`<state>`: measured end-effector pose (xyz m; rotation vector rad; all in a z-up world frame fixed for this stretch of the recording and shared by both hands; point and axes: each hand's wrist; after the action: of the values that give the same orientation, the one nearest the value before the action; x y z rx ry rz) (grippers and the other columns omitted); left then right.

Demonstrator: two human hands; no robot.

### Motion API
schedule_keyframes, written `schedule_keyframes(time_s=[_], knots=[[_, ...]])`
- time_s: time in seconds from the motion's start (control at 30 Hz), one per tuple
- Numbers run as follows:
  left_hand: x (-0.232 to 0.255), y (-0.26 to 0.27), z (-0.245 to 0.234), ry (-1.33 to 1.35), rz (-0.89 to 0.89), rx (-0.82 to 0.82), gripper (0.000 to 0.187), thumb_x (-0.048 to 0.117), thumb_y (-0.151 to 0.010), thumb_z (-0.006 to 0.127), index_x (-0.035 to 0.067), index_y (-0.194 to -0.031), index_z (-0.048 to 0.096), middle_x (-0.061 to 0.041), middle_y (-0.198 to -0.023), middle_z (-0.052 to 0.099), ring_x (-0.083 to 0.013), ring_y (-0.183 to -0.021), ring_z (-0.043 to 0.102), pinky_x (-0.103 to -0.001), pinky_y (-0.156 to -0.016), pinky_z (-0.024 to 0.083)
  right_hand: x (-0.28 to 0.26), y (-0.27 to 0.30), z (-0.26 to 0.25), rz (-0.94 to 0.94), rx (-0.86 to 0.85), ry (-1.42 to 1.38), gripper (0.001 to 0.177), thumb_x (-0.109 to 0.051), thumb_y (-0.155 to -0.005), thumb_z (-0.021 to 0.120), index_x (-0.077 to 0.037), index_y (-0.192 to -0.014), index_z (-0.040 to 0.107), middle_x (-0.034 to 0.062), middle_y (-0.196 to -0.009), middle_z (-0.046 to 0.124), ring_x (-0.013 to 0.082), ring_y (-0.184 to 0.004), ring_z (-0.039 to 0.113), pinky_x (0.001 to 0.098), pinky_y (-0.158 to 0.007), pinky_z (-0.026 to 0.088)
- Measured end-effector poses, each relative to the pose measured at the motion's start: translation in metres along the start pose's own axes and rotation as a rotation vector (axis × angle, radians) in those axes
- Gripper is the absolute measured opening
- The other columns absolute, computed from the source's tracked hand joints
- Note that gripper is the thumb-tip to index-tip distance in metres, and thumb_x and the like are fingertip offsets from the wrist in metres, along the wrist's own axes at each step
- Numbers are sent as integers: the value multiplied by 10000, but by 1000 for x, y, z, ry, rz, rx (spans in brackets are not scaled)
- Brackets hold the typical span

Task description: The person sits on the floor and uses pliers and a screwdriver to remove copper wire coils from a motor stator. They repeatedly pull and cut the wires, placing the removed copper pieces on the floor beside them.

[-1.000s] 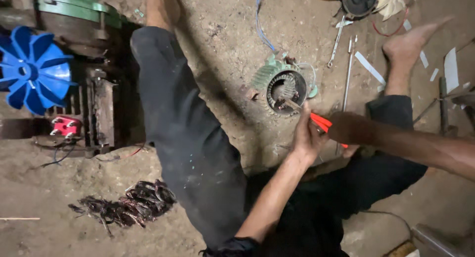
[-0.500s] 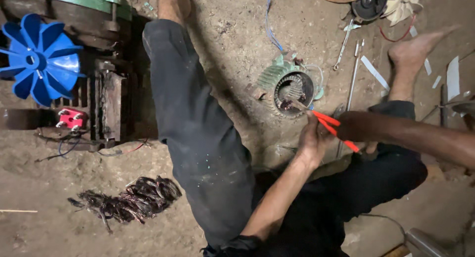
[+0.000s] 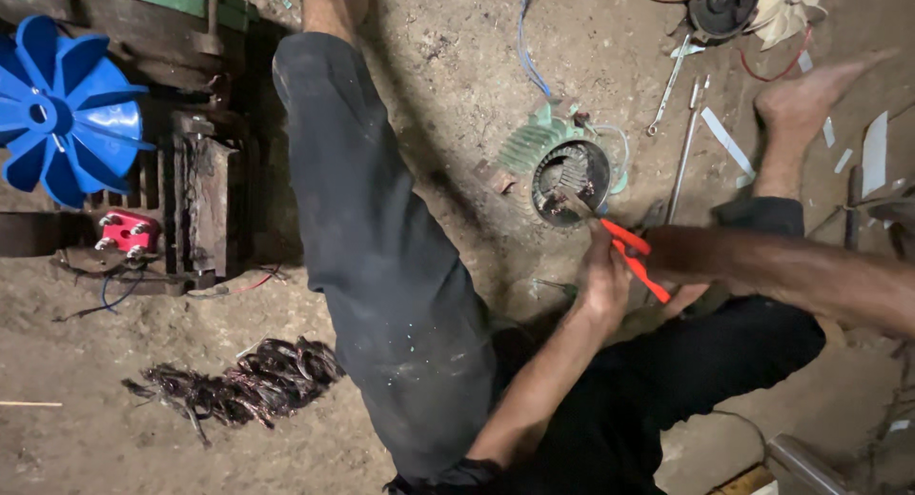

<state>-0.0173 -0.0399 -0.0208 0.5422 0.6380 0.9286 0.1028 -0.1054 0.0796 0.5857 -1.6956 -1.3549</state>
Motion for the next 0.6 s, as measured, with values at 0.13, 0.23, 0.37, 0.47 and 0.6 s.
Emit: schedule_keyframes(time_s=[0.13,0.23,0.37,0.47,0.6], knots=[[1,4,-5,-45,-24,35,629,681,-996,460,136,-1298,548,-15,-1218,627,-169,-1155,576,-358,-1032,430,0,-4,8,17,9,-13,326,-169,-847,651,26,-1107,665,171,-926,710,312,-797,756,465,-710,655],[3,6,1,-34,-28,35,615,666,-1009,477,135,-1310,547,-31,-1236,628,-182,-1179,574,-369,-1036,430,-2,4,7,25,28,-23,342,-163,-839,660,34,-1117,650,178,-942,698,316,-821,742,472,-723,657],[9,11,19,159,-81,19,597,709,-1057,493,163,-1283,574,-41,-1210,616,-228,-1157,551,-404,-994,452,-7,23,3,42,39,-42,366,-155,-828,671,45,-1131,629,187,-962,682,322,-852,723,482,-739,659],[20,20,32,104,-242,112,598,742,-988,409,238,-1254,593,-1,-1170,609,-225,-1110,553,-455,-909,455,-11,34,5,17,-24,-10,389,-141,-802,674,116,-1090,625,230,-978,679,353,-876,730,479,-725,669],[33,28,41,15,-426,303,692,781,-927,310,236,-1242,596,10,-1193,641,-235,-1089,594,-519,-895,438,-24,38,20,177,122,-39,418,-100,-835,644,-6,-1242,631,190,-1212,677,380,-1097,713,497,-849,632]])
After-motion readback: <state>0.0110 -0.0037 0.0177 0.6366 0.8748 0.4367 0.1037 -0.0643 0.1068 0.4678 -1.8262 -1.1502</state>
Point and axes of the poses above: each hand's wrist, its own y-axis away from the middle knuckle, its own z-axis out of the palm, x = y × z
